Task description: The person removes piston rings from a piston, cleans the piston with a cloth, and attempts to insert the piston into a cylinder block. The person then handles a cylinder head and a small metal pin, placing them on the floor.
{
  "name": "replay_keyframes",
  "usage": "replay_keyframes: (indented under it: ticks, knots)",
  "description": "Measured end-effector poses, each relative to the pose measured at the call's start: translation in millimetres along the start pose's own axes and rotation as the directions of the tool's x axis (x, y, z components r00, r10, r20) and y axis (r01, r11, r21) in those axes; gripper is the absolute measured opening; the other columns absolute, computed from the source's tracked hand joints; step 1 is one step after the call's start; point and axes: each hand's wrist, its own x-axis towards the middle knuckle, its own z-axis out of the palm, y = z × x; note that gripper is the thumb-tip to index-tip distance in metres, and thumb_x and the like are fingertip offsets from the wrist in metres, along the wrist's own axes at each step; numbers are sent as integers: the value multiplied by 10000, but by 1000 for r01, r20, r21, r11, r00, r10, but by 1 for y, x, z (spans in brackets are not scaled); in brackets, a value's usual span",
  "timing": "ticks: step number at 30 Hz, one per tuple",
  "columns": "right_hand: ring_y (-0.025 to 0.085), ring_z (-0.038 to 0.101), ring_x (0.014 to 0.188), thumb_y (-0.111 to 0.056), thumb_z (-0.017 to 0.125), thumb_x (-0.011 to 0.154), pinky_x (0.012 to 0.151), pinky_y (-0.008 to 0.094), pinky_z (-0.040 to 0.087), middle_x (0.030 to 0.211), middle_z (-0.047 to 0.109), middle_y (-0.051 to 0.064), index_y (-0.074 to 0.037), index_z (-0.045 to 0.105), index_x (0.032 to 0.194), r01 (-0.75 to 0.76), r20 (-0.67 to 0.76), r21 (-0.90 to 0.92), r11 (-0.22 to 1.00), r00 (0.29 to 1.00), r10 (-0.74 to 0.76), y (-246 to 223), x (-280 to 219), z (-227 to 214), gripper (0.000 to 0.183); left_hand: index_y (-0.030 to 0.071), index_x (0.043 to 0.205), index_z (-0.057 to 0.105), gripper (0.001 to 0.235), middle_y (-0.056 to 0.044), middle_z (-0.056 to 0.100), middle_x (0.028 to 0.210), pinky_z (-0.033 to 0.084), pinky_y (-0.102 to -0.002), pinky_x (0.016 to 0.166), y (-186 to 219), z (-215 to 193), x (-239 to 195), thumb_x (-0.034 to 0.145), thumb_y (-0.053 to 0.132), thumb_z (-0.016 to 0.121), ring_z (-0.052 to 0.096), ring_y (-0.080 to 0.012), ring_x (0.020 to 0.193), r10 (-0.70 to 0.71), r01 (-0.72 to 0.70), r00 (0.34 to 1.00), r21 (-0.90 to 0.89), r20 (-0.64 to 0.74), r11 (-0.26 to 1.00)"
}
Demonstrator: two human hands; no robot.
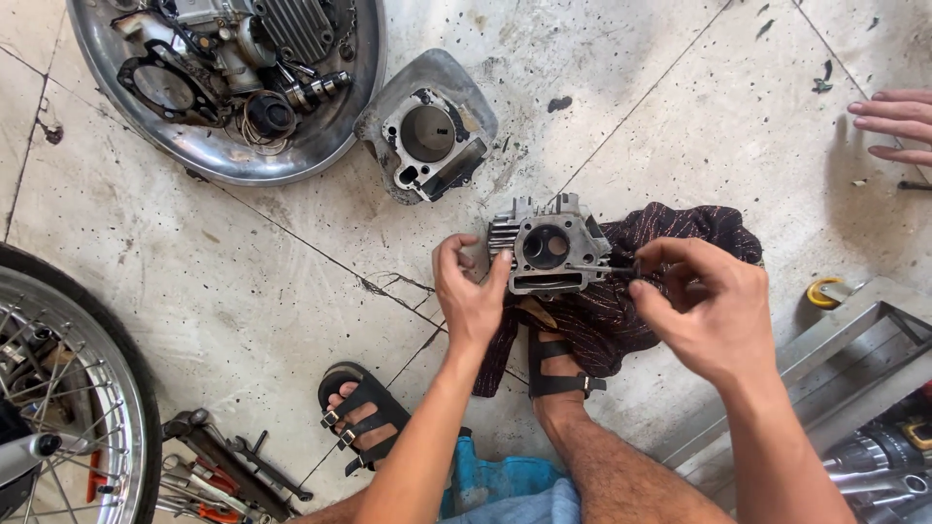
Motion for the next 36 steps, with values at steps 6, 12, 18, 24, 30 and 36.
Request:
replay_keyframes:
  ticks: [6,12,18,24,30,36]
  knots:
    - [128,503,531,-93,804,736,427,251,396,706,652,78,5,753,1067,-389,448,700,599,893,56,64,-12,39,348,77,1098,715,335,-38,720,889,470,-259,565,45,-4,-44,769,121,762,564,-115,677,359,-331,899,-145,252,932]
    - [99,468,575,-79,766,834,487,204,354,798,656,125,119,660,1107,-552,557,829,95,796,-235,48,-24,44,354,64,950,750,256,-58,739,918,537,-297,731,89,-6,-63,709,-10,793,606,-171,784,596,-557,765,-213,246,803]
    - [134,573,688,-56,807,801,493,191,374,946,694,163,78,699,1086,-592,538,806,-30,751,-382,39,-26,44,333,128,896,757,203,7,733,892,529,-274,658,113,-11,-73,709,96,828,591,-150,744,734,-738,643,-77,217,670]
    - [218,669,944,-114,831,752,846,302,541,1058,718,176,15,748,1034,-537,501,841,60,734,-458,31,-24,37,321,161,868,764,204,29,742,867,539,-252,615,124,-12,-83,697,85,846,599,-128,706,777,-792,600,7,192,610]
    - [199,651,937,-109,835,727,844,281,521,1052,708,166,-5,752,1016,-516,500,849,109,722,-479,29,-25,32,319,169,845,765,181,40,737,863,533,-247,606,130,-13,-87,697,93,837,591,-124,684,795,-812,574,10,198,584]
    - [176,655,908,-115,870,741,784,245,536,1048,704,159,-30,753,1023,-518,493,848,107,701,-515,24,-26,26,317,150,840,778,84,21,752,861,529,-235,597,134,-15,-87,765,172,809,587,-109,678,822,-830,532,-64,203,553]
